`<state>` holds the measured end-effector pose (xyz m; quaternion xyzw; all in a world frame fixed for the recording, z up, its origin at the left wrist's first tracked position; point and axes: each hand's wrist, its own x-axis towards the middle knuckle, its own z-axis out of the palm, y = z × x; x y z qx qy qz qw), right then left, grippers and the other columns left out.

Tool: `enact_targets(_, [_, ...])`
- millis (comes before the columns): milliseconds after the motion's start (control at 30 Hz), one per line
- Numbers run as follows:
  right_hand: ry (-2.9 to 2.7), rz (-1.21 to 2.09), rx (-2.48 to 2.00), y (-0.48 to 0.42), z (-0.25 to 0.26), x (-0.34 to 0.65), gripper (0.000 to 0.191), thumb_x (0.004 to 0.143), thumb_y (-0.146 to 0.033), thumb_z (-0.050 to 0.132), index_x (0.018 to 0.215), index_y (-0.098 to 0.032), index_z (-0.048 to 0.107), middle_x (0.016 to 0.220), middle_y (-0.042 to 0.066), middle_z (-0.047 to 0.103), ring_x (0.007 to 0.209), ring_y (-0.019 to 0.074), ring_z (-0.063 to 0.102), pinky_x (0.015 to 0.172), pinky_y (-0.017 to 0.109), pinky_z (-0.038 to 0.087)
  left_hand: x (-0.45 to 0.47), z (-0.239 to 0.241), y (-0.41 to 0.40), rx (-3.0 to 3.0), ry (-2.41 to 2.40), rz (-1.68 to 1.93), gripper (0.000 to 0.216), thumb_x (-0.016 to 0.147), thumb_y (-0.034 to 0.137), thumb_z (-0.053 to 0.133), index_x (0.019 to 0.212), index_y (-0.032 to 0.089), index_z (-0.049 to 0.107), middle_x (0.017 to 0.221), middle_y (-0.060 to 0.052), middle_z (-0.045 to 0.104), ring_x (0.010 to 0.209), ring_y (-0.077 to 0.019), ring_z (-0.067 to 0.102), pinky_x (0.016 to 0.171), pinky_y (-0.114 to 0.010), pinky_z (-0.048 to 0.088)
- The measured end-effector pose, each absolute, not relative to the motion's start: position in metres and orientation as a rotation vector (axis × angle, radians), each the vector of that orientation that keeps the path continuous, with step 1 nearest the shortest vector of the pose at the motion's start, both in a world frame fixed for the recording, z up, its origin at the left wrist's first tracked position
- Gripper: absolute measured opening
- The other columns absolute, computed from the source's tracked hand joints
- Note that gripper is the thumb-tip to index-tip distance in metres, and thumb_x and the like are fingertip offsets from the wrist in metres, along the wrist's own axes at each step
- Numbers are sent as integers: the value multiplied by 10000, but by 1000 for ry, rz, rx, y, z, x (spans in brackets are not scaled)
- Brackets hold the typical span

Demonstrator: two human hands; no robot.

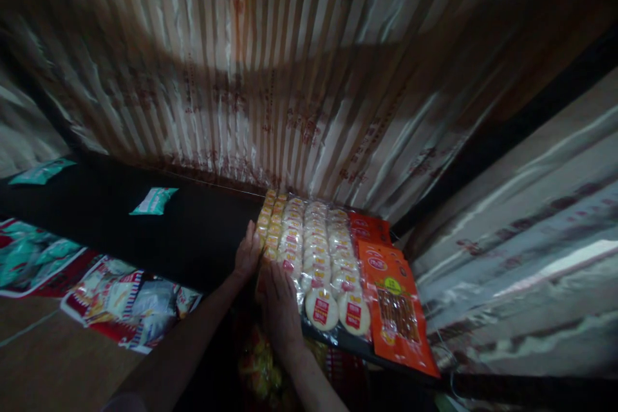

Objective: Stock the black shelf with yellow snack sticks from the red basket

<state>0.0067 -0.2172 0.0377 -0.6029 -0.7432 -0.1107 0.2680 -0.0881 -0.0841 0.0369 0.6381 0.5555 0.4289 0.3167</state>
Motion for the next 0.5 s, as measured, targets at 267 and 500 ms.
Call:
enact_targets(267, [-2000, -355, -1566, -223, 41, 11, 581, 853, -89, 393, 1419, -169, 292, 1418, 139, 412, 1362, 265, 271, 1022, 476, 378, -100, 46, -114, 1625, 1614, 1358, 509, 936, 363, 216, 1388, 142, 295, 1431, -143, 385, 1329, -210, 354, 1095, -403, 318])
enact_targets(500, [-1953, -213, -1369, -276, 54, 25, 331, 875, -126, 411, 1183, -170, 523, 1166, 115, 596, 1160, 213, 512, 930, 390, 475, -113, 31, -232, 1778, 1456, 1319, 338, 863, 297, 374, 1132, 177, 541, 1138, -143, 584, 1046, -231, 574, 873, -393, 511])
